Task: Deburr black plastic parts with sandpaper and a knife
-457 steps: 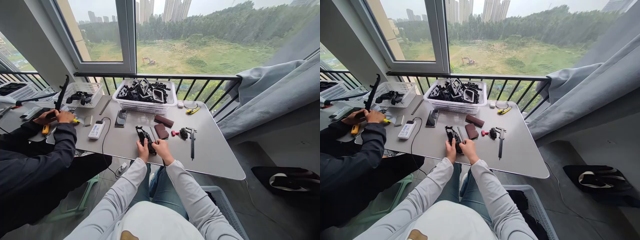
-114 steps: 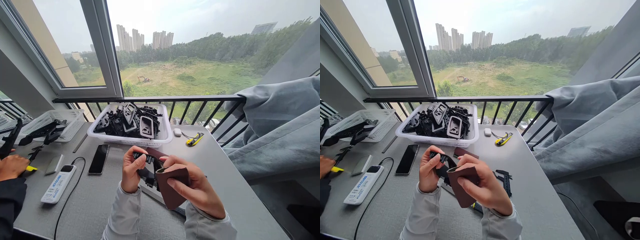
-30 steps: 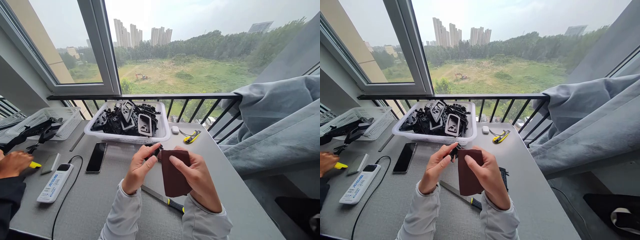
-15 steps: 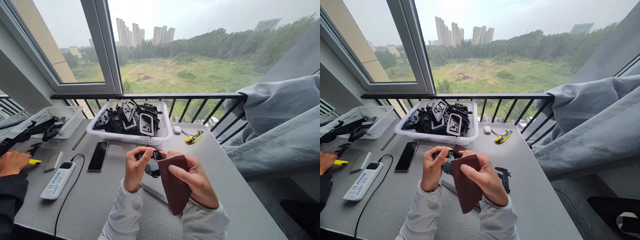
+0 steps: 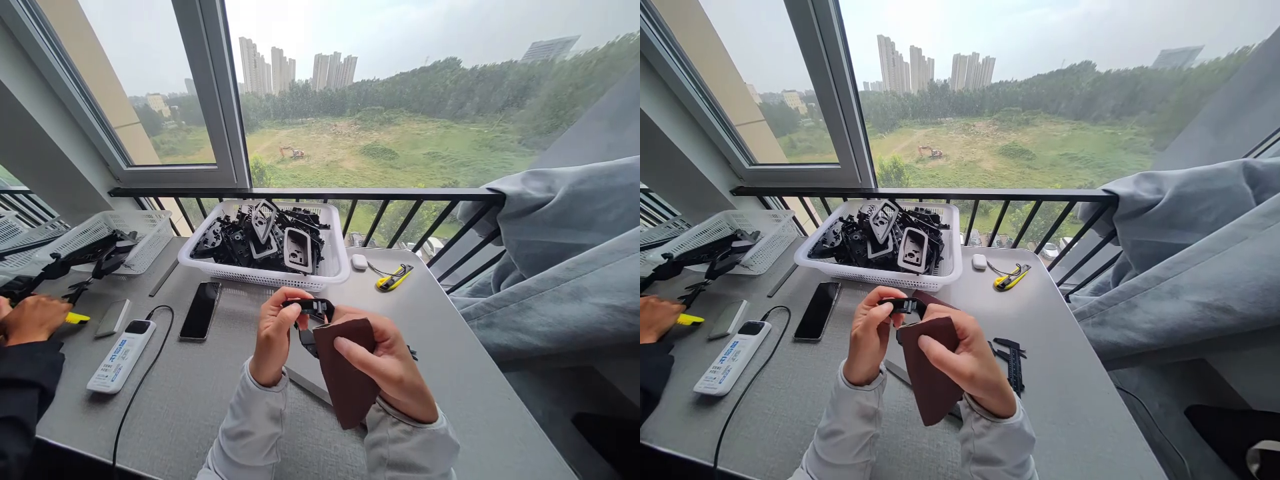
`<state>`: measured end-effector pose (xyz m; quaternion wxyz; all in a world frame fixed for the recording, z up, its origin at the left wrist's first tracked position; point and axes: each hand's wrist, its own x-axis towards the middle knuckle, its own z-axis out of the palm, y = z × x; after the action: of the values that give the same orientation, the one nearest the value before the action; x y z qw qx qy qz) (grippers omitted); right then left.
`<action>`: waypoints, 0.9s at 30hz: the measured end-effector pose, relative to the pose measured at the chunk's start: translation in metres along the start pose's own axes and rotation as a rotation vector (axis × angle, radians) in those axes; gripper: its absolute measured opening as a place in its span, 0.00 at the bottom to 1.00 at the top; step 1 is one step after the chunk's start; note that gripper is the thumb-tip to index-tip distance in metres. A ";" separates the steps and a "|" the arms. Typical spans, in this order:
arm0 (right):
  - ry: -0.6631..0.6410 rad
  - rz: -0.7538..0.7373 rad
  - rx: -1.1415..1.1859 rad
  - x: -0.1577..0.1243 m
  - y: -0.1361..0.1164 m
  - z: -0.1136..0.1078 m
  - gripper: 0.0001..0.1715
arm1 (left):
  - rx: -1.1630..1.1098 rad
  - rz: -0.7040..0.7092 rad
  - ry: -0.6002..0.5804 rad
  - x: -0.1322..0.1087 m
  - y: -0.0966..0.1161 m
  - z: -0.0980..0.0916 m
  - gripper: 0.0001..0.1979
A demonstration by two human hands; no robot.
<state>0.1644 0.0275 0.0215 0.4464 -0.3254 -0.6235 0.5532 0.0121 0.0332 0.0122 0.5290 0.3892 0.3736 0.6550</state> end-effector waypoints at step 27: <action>0.214 -0.079 0.239 -0.003 0.002 -0.010 0.12 | -0.139 0.031 -0.430 -0.005 -0.006 -0.012 0.15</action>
<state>0.1748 0.0297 0.0190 0.5672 -0.3021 -0.5146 0.5677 0.0047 0.0280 0.0015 0.6118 0.4880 0.2001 0.5895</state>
